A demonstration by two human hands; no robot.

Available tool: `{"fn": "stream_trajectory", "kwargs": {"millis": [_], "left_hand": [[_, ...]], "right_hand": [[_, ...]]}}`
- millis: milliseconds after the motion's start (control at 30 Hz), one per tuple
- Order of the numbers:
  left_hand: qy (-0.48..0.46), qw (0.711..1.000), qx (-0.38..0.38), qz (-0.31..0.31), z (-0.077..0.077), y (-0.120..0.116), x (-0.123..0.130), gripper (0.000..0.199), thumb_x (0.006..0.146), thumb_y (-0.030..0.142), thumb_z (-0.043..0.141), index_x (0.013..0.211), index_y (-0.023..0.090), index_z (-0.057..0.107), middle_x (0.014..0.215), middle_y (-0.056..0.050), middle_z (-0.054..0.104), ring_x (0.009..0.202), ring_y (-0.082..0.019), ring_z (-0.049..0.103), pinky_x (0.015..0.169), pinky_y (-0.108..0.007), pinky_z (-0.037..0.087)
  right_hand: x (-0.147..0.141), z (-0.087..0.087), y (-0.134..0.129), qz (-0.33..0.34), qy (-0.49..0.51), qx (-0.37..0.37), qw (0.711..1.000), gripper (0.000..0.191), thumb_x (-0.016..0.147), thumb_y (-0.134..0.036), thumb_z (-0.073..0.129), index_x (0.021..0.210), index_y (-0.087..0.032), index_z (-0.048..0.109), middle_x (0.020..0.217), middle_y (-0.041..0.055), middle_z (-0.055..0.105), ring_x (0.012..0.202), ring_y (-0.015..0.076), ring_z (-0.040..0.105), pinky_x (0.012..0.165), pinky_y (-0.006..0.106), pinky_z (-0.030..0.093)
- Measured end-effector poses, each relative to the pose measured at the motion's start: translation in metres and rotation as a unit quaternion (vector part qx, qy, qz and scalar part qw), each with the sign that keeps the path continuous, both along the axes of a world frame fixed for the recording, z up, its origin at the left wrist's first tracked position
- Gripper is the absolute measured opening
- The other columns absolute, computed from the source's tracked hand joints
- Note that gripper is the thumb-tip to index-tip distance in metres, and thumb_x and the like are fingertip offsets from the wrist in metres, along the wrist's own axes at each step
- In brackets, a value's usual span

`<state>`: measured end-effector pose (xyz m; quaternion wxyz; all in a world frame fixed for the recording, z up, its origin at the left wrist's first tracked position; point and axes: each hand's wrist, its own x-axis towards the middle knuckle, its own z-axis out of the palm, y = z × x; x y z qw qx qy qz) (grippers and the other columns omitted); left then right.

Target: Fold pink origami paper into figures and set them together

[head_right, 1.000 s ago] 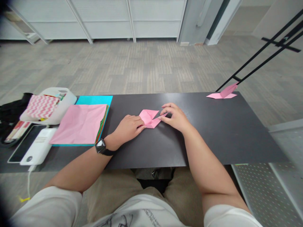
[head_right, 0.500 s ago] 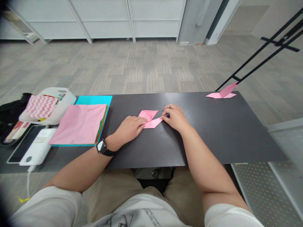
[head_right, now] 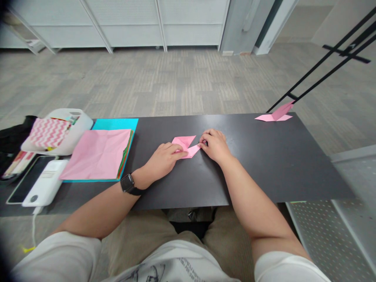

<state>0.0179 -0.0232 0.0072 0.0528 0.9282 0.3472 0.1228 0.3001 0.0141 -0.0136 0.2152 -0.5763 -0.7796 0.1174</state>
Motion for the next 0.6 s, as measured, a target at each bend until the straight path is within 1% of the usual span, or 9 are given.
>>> {"fn": "stream_trajectory", "kwargs": {"millis": [67,133,233,367,600], "left_hand": [[-0.008,1.000,0.010,-0.027,-0.0041,-0.0008,0.0009,0.043,0.108,0.012,0.049,0.140,0.030,0.071,0.139,-0.007,0.072,0.127,-0.026,0.060,0.098,-0.043,0.045],[-0.009,0.999,0.007,-0.046,-0.0075,-0.0013,0.0021,0.045,0.107,0.012,0.049,0.142,0.029,0.071,0.143,-0.006,0.072,0.132,-0.025,0.058,0.103,-0.044,0.044],[-0.002,0.998,0.001,-0.055,-0.0089,-0.0021,0.0041,0.043,0.107,0.013,0.050,0.141,0.027,0.072,0.146,-0.006,0.072,0.133,-0.025,0.059,0.108,-0.045,0.043],[0.000,0.998,-0.007,-0.059,-0.0062,-0.0035,0.0067,0.041,0.107,0.015,0.052,0.141,0.023,0.072,0.148,-0.008,0.070,0.134,-0.025,0.061,0.112,-0.045,0.043],[0.009,0.998,-0.017,-0.061,-0.0027,-0.0051,0.0086,0.040,0.108,0.020,0.052,0.143,0.025,0.071,0.149,-0.008,0.070,0.135,-0.027,0.060,0.114,-0.047,0.043]], "right_hand": [[-0.0002,-0.0003,0.0001,-0.001,0.000,-0.001,1.000,0.004,0.093,-0.030,0.077,0.097,-0.028,0.077,0.122,0.0081,0.071,0.119,0.0330,0.063,0.109,0.055,0.046],[-0.0007,-0.0007,0.0001,-0.004,-0.002,0.001,1.000,0.010,0.093,-0.030,0.077,0.102,-0.029,0.077,0.120,0.0082,0.071,0.119,0.0335,0.063,0.109,0.055,0.047],[-0.0021,-0.0014,0.0000,-0.010,-0.007,0.008,1.000,0.014,0.094,-0.031,0.076,0.107,-0.029,0.077,0.120,0.0090,0.071,0.119,0.0340,0.063,0.109,0.055,0.047],[-0.0036,-0.0017,-0.0003,-0.015,-0.010,0.009,1.000,0.017,0.094,-0.031,0.074,0.110,-0.029,0.078,0.122,0.0098,0.071,0.120,0.0344,0.063,0.108,0.056,0.048],[-0.0032,-0.0016,0.0008,-0.018,-0.013,0.000,1.000,0.019,0.095,-0.033,0.074,0.113,-0.029,0.079,0.122,0.0103,0.071,0.120,0.0350,0.063,0.107,0.057,0.048]]}}
